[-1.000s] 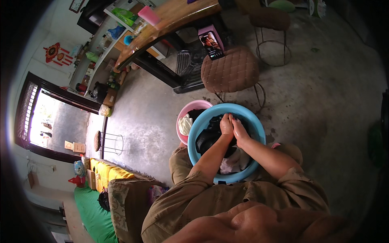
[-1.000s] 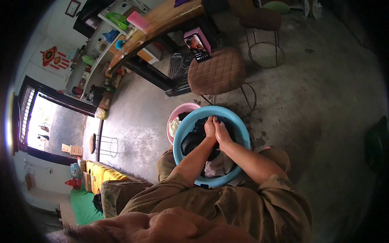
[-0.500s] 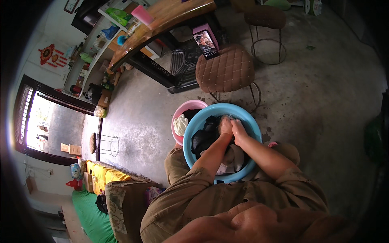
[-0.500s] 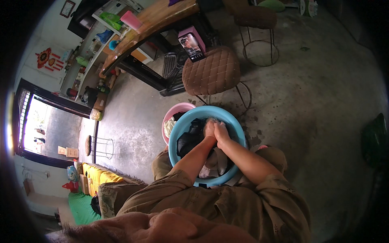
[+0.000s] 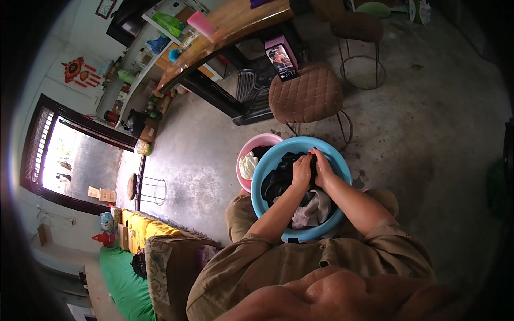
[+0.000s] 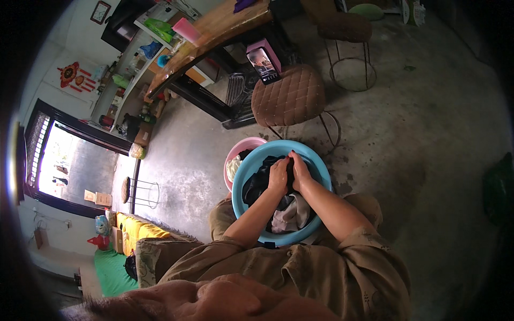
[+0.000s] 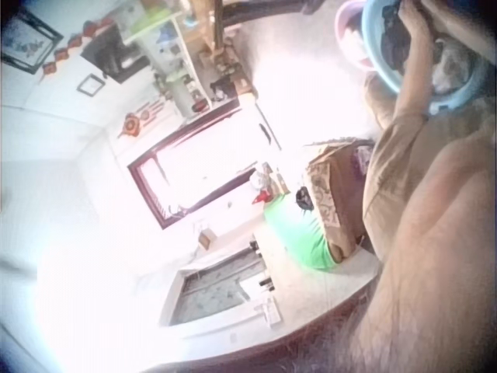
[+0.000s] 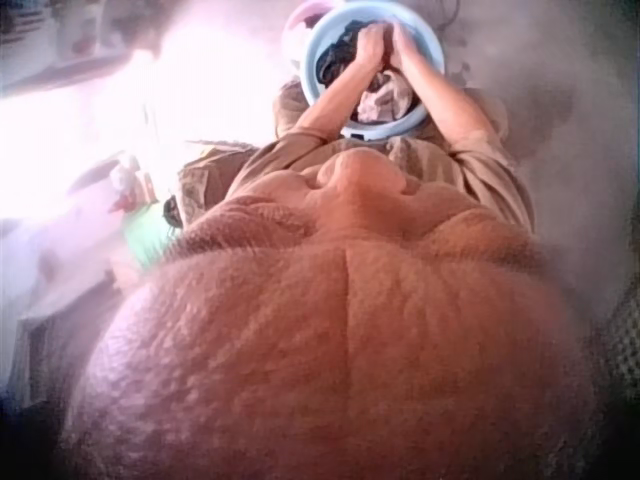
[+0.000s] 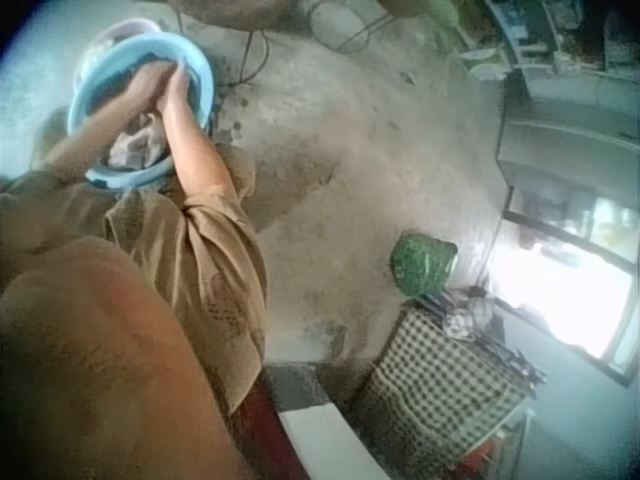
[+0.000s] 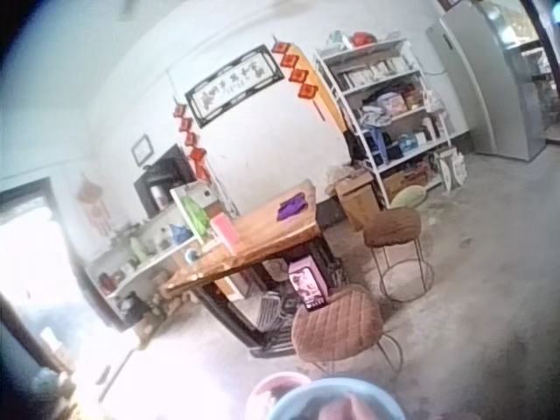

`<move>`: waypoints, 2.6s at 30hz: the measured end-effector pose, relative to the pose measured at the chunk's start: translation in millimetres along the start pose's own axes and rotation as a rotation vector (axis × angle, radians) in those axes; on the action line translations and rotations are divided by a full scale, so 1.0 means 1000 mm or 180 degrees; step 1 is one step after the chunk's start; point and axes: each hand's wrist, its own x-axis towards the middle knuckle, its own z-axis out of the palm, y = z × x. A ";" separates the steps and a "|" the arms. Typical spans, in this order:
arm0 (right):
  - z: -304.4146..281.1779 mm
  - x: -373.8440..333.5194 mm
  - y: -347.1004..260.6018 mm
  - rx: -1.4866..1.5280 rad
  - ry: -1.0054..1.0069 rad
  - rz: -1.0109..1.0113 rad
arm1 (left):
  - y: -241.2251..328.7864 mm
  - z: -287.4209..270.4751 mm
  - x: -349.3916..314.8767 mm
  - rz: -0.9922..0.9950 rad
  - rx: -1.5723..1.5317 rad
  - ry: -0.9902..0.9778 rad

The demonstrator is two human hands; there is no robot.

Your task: The person sits on the floor and hand-washes dark-colored clothes in a blue basin filled with water. They repeatedly submerge, scrub, and wring the garments, occasionally transferring items between the blue basin and a pink basin nearby.

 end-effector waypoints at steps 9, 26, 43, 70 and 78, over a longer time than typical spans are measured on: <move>-0.034 0.067 0.032 0.0745 -0.0703 -0.0091 | -0.043 0.002 0.007 0.2780 0.2964 0.0684; -0.026 0.048 0.040 -0.0723 0.0415 -0.0628 | -0.069 -0.018 0.054 0.1536 0.5640 0.0214; -0.023 0.057 0.040 -0.0352 0.0273 -0.0404 | -0.037 -0.028 0.062 0.0330 0.2768 0.0303; -0.036 0.066 0.062 -0.3107 0.0366 -0.2375 | -0.026 -0.035 0.003 0.0526 0.5128 0.0450; -0.039 0.069 0.059 -0.3247 0.0352 -0.2488 | -0.028 -0.030 0.026 0.0592 0.6200 -0.0418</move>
